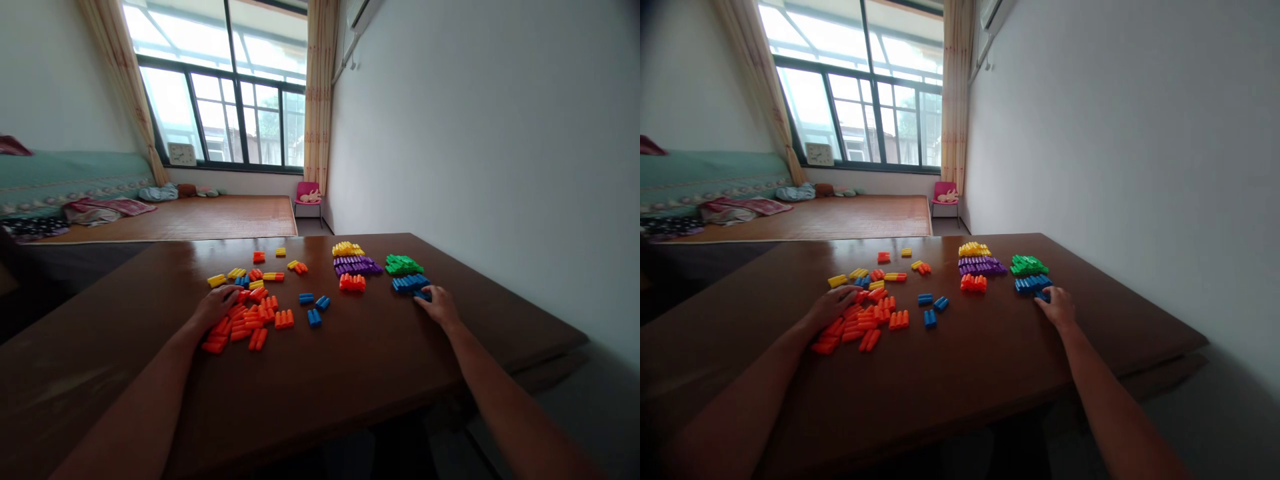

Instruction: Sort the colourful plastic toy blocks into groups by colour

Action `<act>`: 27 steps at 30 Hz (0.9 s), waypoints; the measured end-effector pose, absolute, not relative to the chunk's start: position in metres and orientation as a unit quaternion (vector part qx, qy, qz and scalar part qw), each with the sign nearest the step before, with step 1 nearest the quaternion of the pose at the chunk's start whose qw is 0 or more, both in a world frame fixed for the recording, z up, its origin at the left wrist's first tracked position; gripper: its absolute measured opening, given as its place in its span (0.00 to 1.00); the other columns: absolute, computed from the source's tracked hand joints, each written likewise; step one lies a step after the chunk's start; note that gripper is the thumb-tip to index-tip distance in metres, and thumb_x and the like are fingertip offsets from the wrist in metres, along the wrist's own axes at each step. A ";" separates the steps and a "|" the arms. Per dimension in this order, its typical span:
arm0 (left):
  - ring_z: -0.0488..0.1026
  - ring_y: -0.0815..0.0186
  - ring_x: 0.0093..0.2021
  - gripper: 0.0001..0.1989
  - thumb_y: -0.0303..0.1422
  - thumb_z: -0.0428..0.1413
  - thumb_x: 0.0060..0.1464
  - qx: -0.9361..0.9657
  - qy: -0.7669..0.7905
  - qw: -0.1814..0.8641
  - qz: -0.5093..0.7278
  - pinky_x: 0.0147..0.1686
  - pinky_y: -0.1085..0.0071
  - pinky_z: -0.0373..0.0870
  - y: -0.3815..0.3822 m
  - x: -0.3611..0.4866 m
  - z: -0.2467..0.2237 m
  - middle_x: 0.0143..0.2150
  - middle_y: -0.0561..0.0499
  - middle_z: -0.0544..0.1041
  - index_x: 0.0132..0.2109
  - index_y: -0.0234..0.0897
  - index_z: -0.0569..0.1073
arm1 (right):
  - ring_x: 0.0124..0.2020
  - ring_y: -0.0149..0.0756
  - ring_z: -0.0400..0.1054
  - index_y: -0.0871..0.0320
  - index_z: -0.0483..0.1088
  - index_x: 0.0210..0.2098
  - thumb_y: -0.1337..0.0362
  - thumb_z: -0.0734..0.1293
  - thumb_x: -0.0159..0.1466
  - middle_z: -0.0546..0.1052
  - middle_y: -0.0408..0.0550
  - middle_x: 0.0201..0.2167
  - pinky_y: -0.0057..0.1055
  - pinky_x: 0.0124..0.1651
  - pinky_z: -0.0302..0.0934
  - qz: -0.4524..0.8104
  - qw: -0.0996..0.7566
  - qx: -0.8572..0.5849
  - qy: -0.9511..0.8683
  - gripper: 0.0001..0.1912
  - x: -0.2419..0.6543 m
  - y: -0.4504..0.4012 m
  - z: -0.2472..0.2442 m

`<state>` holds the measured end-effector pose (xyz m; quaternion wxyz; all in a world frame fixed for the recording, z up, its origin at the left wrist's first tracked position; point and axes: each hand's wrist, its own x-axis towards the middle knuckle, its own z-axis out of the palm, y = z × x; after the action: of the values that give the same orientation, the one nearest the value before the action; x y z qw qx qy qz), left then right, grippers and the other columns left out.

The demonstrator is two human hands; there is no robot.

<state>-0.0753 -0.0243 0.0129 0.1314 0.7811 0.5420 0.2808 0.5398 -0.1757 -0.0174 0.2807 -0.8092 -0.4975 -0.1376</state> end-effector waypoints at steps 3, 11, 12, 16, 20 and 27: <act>0.73 0.58 0.48 0.23 0.47 0.46 0.54 0.789 0.527 0.122 0.292 0.49 0.66 0.68 -0.023 -0.076 0.009 0.47 0.46 0.78 0.46 0.38 0.77 | 0.45 0.48 0.66 0.58 0.70 0.41 0.50 0.64 0.57 0.73 0.57 0.42 0.43 0.47 0.61 -0.195 0.339 -0.771 -0.503 0.20 0.522 -0.170 -0.001; 0.74 0.59 0.46 0.19 0.43 0.48 0.56 0.783 0.530 0.092 0.312 0.48 0.66 0.68 -0.025 -0.073 0.005 0.46 0.46 0.78 0.44 0.38 0.78 | 0.40 0.38 0.69 0.57 0.69 0.47 0.56 0.62 0.63 0.75 0.50 0.40 0.35 0.44 0.64 0.061 0.343 -0.543 -0.764 0.16 0.354 -0.133 0.037; 0.74 0.59 0.45 0.19 0.42 0.48 0.56 0.781 0.532 0.090 0.314 0.48 0.66 0.68 -0.025 -0.073 0.004 0.45 0.46 0.78 0.44 0.38 0.78 | 0.39 0.36 0.70 0.57 0.69 0.47 0.57 0.62 0.64 0.75 0.50 0.40 0.33 0.43 0.64 0.098 0.329 -0.513 -0.787 0.16 0.326 -0.130 0.039; 0.74 0.60 0.44 0.18 0.40 0.48 0.57 0.769 0.540 0.085 0.332 0.47 0.66 0.69 -0.024 -0.075 0.000 0.46 0.45 0.77 0.44 0.37 0.78 | 0.38 0.34 0.69 0.57 0.70 0.46 0.62 0.63 0.63 0.75 0.49 0.43 0.31 0.43 0.63 0.126 0.248 -0.437 -0.856 0.13 0.234 -0.119 0.049; 0.74 0.60 0.45 0.18 0.39 0.48 0.57 0.767 0.536 0.088 0.341 0.47 0.67 0.68 -0.025 -0.075 -0.001 0.45 0.45 0.78 0.44 0.36 0.78 | 0.39 0.39 0.70 0.58 0.72 0.43 0.54 0.67 0.60 0.74 0.53 0.42 0.32 0.43 0.63 0.079 0.109 -0.464 -0.876 0.17 0.195 -0.107 0.056; 0.75 0.60 0.45 0.17 0.37 0.48 0.58 0.734 0.565 0.123 0.356 0.46 0.69 0.69 -0.025 -0.073 0.006 0.44 0.46 0.80 0.44 0.36 0.78 | 0.50 0.47 0.64 0.55 0.70 0.51 0.52 0.71 0.55 0.72 0.53 0.49 0.39 0.49 0.61 0.045 0.080 -0.461 -0.882 0.26 0.199 -0.099 0.049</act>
<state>-0.0726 -0.0251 0.0063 0.1232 0.7343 0.5647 0.3560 0.1993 -0.0990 0.0491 0.0796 -0.4615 -0.8824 0.0450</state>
